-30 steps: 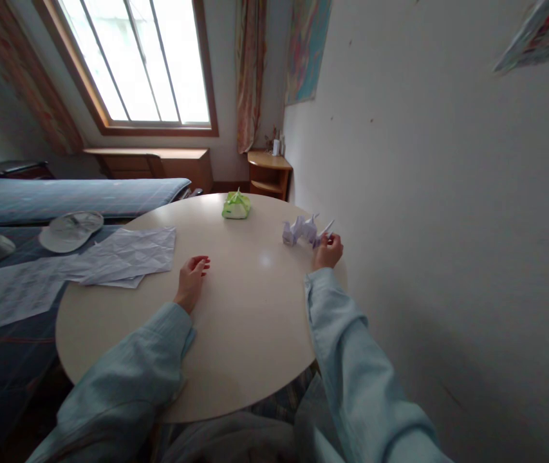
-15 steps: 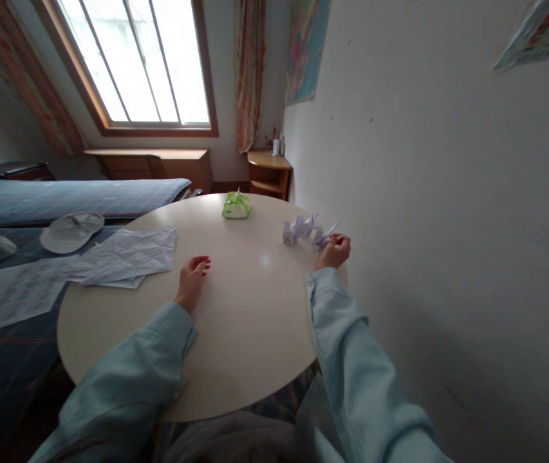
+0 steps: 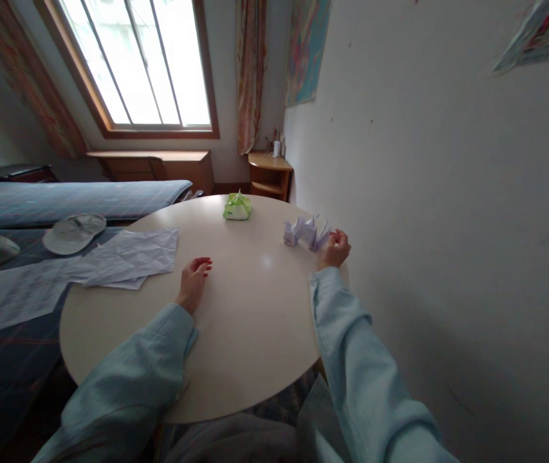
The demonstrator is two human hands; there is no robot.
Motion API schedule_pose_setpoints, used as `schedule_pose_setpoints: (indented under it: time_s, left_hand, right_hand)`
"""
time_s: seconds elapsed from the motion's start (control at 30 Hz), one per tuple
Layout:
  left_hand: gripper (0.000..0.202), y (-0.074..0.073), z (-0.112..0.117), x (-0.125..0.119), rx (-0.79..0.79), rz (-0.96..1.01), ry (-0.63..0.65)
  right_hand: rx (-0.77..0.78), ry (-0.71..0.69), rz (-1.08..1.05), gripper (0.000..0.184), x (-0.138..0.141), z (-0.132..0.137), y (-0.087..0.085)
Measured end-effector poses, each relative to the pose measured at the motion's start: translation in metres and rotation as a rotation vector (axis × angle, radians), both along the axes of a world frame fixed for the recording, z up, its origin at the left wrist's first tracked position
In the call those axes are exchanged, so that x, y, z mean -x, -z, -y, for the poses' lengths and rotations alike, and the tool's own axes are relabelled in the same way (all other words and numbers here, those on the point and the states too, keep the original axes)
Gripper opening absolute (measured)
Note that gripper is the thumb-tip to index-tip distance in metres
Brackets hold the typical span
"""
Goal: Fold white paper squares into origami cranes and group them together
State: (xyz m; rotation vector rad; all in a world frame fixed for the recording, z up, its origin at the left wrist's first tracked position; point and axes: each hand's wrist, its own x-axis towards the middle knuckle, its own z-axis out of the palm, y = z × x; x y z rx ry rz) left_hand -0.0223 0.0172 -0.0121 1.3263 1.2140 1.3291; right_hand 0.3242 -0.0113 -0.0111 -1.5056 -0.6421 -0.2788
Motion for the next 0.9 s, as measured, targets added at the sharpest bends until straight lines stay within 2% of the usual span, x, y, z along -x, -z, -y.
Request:
schedule_pose_setpoints:
  time_s: [0.23, 0.33, 0.4, 0.47, 0.6, 0.7, 0.83, 0.9]
  left_hand:
    - [0.023, 0.0, 0.0, 0.0, 0.005, -0.007, 0.0]
    - [0.022, 0.003, -0.003, 0.001, -0.002, -0.033, -0.009]
    - [0.02, 0.005, -0.005, 0.001, -0.04, -0.099, -0.021]
    - [0.018, 0.005, -0.007, 0.003, -0.095, -0.235, -0.05]
    - [0.023, -0.001, -0.006, 0.009, -0.263, -0.592, -0.119]
    - [0.034, -0.005, -0.008, 0.021, -0.353, -0.811, -0.196]
    - [0.053, -0.005, -0.019, 0.05, -0.267, -0.903, -0.423]
    - [0.061, -0.003, -0.026, 0.065, -0.186, -0.895, -0.48]
  right_hand:
    - [-0.02, 0.002, -0.042, 0.027, 0.003, 0.001, -0.002]
    - [-0.057, 0.093, 0.007, 0.025, 0.008, 0.007, -0.006]
    - [-0.075, 0.151, 0.069, 0.022, 0.015, 0.012, -0.009]
    - [-0.051, 0.132, 0.165, 0.019, 0.027, 0.016, -0.012]
    - [0.07, -0.091, 0.385, 0.013, 0.061, 0.02, -0.01]
    - [0.23, -0.365, 0.562, 0.013, 0.091, 0.018, -0.005]
    - [0.489, -0.705, 0.658, 0.02, 0.126, 0.012, -0.001]
    - [0.548, -0.784, 0.674, 0.019, 0.139, 0.007, -0.001]
